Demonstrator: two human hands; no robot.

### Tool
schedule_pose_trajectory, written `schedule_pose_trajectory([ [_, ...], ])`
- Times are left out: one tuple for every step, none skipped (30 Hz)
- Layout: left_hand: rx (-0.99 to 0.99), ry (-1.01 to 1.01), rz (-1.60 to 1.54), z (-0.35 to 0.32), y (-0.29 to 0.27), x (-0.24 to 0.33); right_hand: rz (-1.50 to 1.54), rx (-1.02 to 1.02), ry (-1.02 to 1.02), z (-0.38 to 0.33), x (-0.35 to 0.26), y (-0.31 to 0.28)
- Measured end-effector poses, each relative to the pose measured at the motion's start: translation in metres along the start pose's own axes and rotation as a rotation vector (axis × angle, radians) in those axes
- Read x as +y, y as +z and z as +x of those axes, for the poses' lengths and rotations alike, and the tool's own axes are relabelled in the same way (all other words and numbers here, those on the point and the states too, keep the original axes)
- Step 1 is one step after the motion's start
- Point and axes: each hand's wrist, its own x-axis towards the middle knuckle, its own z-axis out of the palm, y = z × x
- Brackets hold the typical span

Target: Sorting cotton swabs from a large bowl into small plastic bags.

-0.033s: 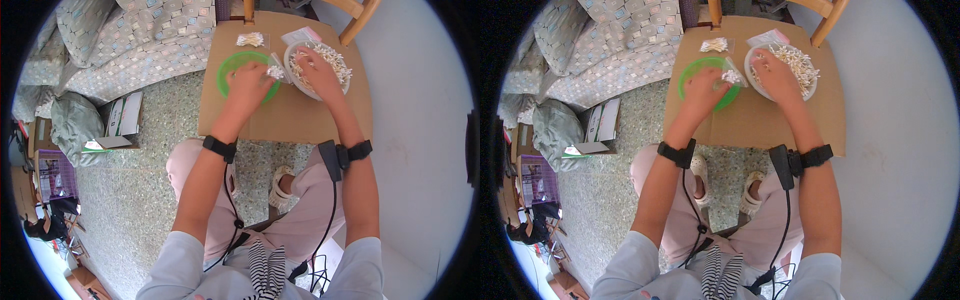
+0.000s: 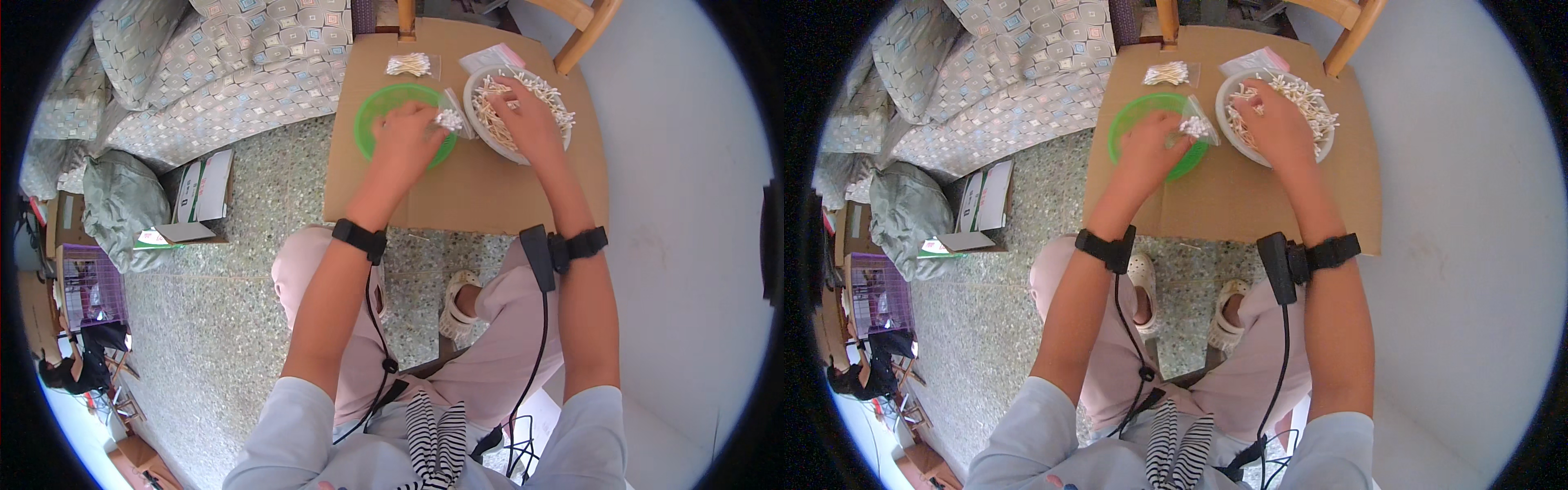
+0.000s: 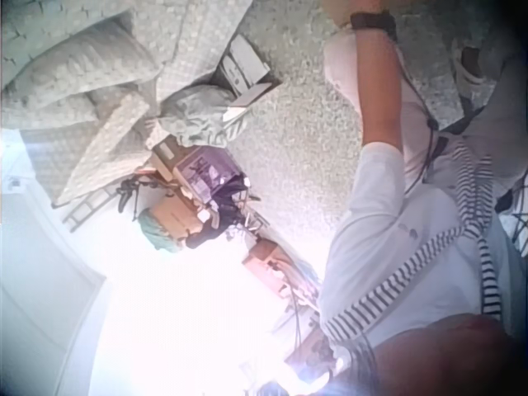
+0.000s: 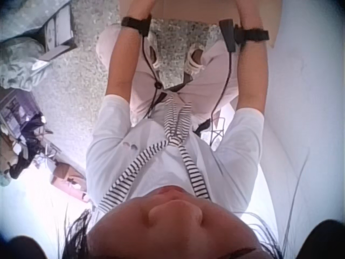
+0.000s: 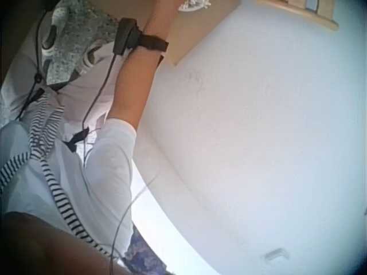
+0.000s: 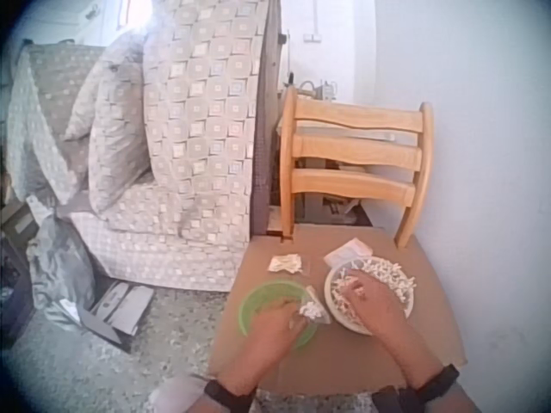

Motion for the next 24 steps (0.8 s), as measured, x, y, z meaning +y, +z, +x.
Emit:
schedule_pose_trajectory([
  [0.002, 0.000, 0.003, 0.002, 0.001, -0.002, -0.237, 0.033, 0.005, 0.001, 0.003, -0.004],
  [-0.113, -0.070, 0.039, 0.005, 0.002, -0.005, -0.473, 0.068, 0.010, 0.002, 0.006, -0.007],
  [-0.233, -0.137, 0.066, 0.007, 0.006, -0.003, -0.480, 0.071, 0.014, 0.001, 0.018, -0.011],
  [-0.231, -0.134, 0.064, 0.004, 0.011, -0.002, -0.583, 0.013, -0.030, -0.001, 0.028, -0.011],
  [-0.195, -0.129, 0.092, -0.001, 0.017, -0.001, -0.687, -0.046, -0.075, -0.001, 0.037, -0.011],
  [-0.161, -0.129, 0.123, -0.004, 0.019, -0.001, -0.686, -0.047, -0.077, -0.002, 0.035, -0.009],
  [-0.159, -0.131, 0.124, -0.004, 0.019, -0.003, -0.712, -0.047, -0.099, -0.002, 0.032, -0.007],
  [-0.118, -0.141, 0.107, -0.003, 0.019, -0.006, -0.738, -0.047, -0.122, -0.002, 0.029, -0.003],
  [-0.079, -0.147, 0.084, -0.001, 0.019, -0.005, -0.740, -0.046, -0.119, -0.002, 0.029, -0.002],
  [-0.080, -0.145, 0.081, -0.001, 0.018, -0.004, -0.793, -0.051, -0.123, -0.001, 0.029, 0.001],
  [-0.046, -0.097, 0.092, 0.000, 0.016, -0.004, -0.845, -0.057, -0.126, 0.000, 0.029, 0.003],
  [-0.012, -0.049, 0.105, 0.001, 0.012, -0.001, -0.846, -0.058, -0.124, -0.001, 0.027, 0.005],
  [-0.014, -0.049, 0.103, 0.000, 0.009, 0.002, -0.828, -0.034, -0.091, -0.002, 0.025, 0.006],
  [-0.049, -0.029, 0.108, -0.003, 0.006, 0.005, -0.811, -0.011, -0.059, -0.003, 0.022, 0.007],
  [-0.080, -0.008, 0.114, -0.004, 0.003, 0.007, -0.810, -0.009, -0.060, -0.002, 0.023, 0.006],
  [-0.079, -0.007, 0.115, -0.004, 0.002, 0.008, -0.783, 0.034, -0.019, 0.000, 0.023, 0.006],
  [-0.033, 0.007, 0.100, -0.004, 0.003, 0.009, -0.756, 0.076, 0.022, 0.002, 0.024, 0.005],
  [0.014, 0.020, 0.085, -0.004, 0.002, 0.009, -0.756, 0.077, 0.020, 0.004, 0.024, 0.004],
  [0.015, 0.021, 0.085, -0.002, 0.001, 0.007, -0.738, 0.125, 0.019, 0.007, 0.025, 0.002],
  [0.040, 0.021, 0.025, 0.001, -0.001, 0.005, -0.719, 0.173, 0.018, 0.008, 0.025, 0.001],
  [0.062, 0.018, -0.033, 0.001, -0.004, 0.003, -0.718, 0.171, 0.017, 0.007, 0.020, 0.000],
  [0.062, 0.016, -0.031, 0.001, -0.006, 0.002, -0.701, 0.191, 0.032, 0.006, 0.015, -0.003],
  [0.086, 0.017, -0.042, 0.001, -0.008, 0.001, -0.685, 0.212, 0.046, 0.005, 0.010, -0.004],
  [0.110, 0.022, -0.057, 0.001, -0.009, 0.002, -0.686, 0.214, 0.048, 0.005, 0.012, -0.006],
])
